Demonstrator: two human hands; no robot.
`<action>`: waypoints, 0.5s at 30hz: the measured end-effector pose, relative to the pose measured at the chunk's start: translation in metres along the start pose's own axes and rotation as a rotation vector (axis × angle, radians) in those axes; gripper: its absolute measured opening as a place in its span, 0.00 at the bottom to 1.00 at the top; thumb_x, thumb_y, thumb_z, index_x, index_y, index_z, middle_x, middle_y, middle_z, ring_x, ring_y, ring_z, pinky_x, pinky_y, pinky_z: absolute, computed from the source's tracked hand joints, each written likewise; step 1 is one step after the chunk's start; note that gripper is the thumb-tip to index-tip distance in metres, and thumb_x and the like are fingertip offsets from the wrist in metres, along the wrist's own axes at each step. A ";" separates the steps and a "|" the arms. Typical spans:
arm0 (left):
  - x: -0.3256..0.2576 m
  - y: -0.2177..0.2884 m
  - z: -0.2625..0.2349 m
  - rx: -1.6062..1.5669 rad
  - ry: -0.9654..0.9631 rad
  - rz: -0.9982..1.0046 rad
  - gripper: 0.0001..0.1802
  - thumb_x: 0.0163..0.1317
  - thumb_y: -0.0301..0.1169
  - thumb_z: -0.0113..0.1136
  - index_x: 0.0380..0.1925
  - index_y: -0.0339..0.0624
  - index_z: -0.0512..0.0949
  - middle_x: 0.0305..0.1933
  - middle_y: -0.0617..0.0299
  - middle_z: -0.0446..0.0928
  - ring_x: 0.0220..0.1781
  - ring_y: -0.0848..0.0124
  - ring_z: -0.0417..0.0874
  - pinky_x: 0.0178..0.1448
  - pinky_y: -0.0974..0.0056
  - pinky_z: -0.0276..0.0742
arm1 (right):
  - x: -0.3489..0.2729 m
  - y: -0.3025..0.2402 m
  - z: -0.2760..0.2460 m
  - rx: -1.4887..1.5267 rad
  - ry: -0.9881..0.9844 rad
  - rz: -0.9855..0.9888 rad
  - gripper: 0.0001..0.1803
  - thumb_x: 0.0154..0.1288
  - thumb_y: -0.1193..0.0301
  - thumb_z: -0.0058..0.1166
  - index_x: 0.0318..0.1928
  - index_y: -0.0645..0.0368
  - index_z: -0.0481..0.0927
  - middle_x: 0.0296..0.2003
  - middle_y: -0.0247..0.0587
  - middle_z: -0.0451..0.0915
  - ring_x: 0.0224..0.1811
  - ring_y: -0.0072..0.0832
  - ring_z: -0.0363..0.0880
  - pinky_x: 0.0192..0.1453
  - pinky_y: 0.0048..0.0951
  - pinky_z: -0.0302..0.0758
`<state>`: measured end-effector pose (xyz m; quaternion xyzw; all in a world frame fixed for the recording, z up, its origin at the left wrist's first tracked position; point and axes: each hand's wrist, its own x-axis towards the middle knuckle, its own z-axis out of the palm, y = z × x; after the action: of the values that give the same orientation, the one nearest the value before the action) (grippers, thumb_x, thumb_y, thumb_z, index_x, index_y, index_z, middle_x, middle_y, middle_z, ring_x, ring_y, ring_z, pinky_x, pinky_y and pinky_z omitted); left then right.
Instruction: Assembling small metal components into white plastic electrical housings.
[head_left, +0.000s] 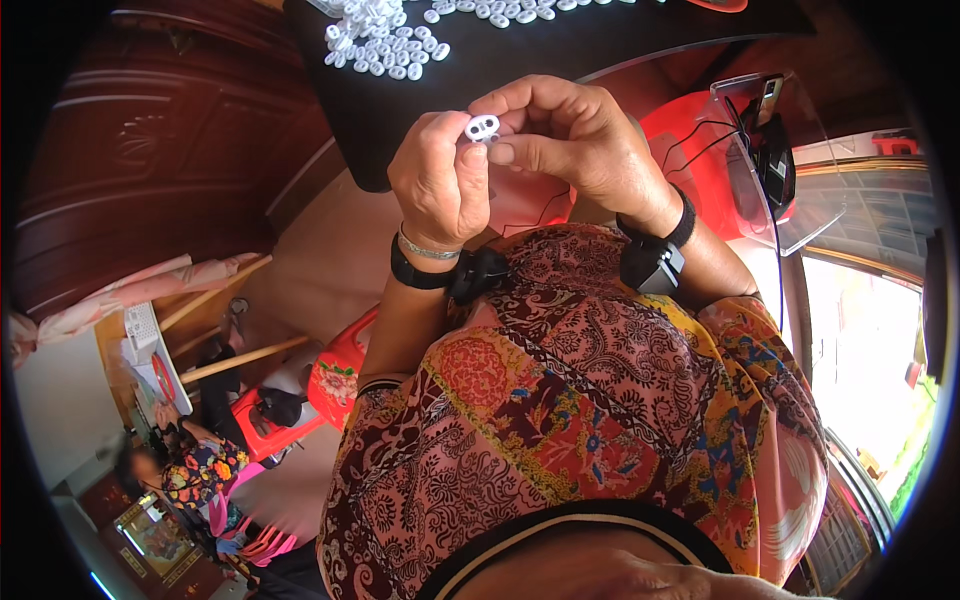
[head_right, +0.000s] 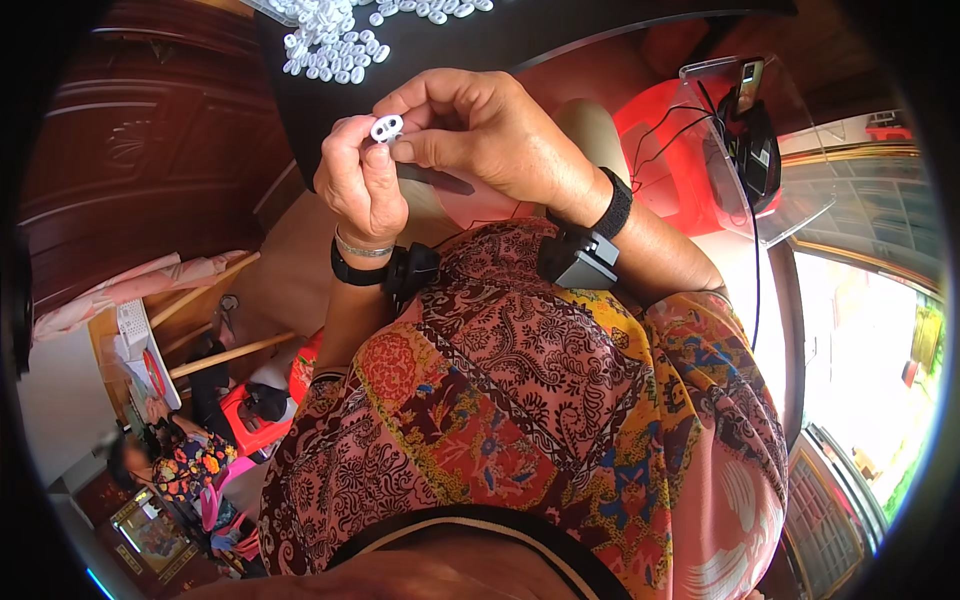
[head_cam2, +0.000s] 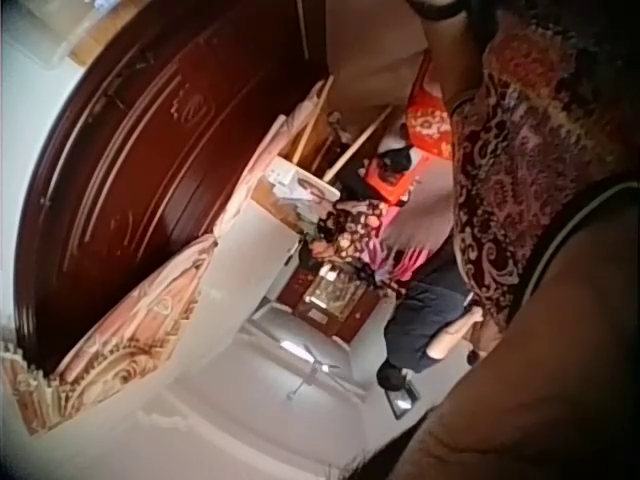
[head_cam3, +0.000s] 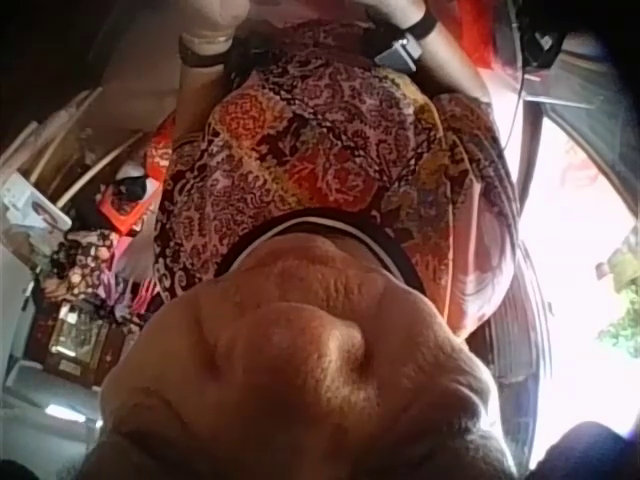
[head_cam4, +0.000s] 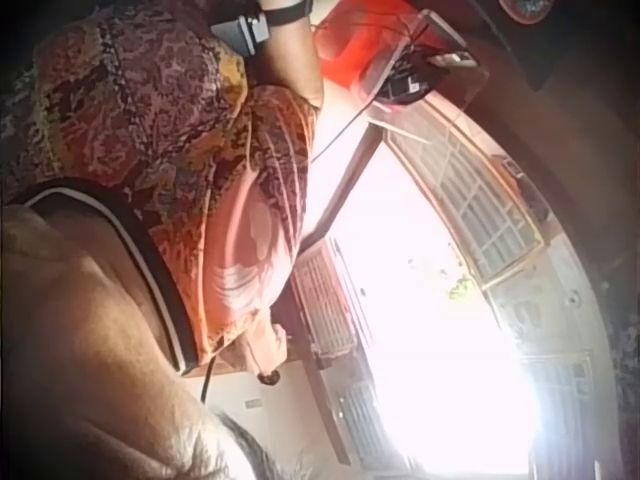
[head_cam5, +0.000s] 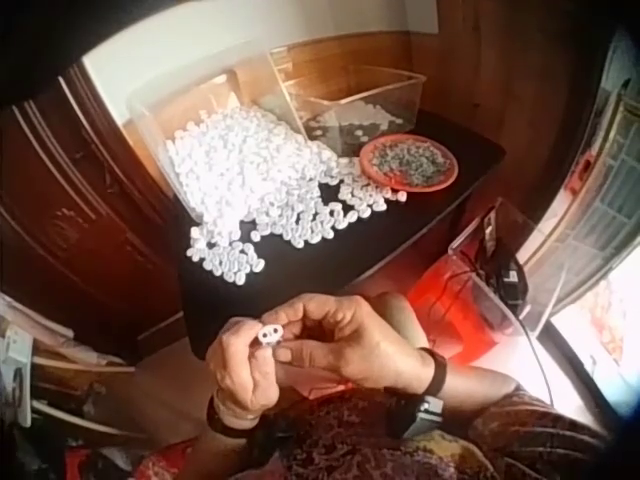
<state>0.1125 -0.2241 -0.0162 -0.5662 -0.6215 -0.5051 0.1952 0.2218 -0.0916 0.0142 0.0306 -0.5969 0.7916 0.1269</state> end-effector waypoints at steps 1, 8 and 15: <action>-0.001 -0.001 0.000 0.007 -0.004 0.006 0.14 0.66 0.34 0.47 0.40 0.32 0.70 0.29 0.53 0.74 0.26 0.66 0.74 0.31 0.65 0.70 | 0.000 0.000 0.001 0.000 0.000 0.000 0.16 0.60 0.82 0.55 0.50 0.66 0.75 0.40 0.36 0.80 0.44 0.18 0.78 0.50 0.19 0.75; -0.005 -0.003 0.001 -0.026 -0.005 0.037 0.14 0.67 0.35 0.46 0.40 0.32 0.70 0.27 0.55 0.72 0.24 0.67 0.72 0.29 0.66 0.68 | -0.005 -0.002 0.000 -0.135 0.000 0.026 0.16 0.62 0.81 0.53 0.51 0.67 0.75 0.41 0.39 0.80 0.45 0.20 0.78 0.51 0.21 0.74; -0.008 -0.002 -0.004 -0.010 -0.015 0.034 0.14 0.65 0.35 0.48 0.40 0.33 0.70 0.28 0.53 0.73 0.26 0.62 0.74 0.29 0.62 0.70 | -0.003 -0.002 0.005 -0.062 -0.021 0.064 0.17 0.61 0.82 0.53 0.52 0.67 0.75 0.43 0.40 0.80 0.46 0.21 0.78 0.52 0.21 0.74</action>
<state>0.1112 -0.2314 -0.0214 -0.5815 -0.6106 -0.5005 0.1963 0.2250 -0.0958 0.0170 0.0161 -0.6233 0.7759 0.0962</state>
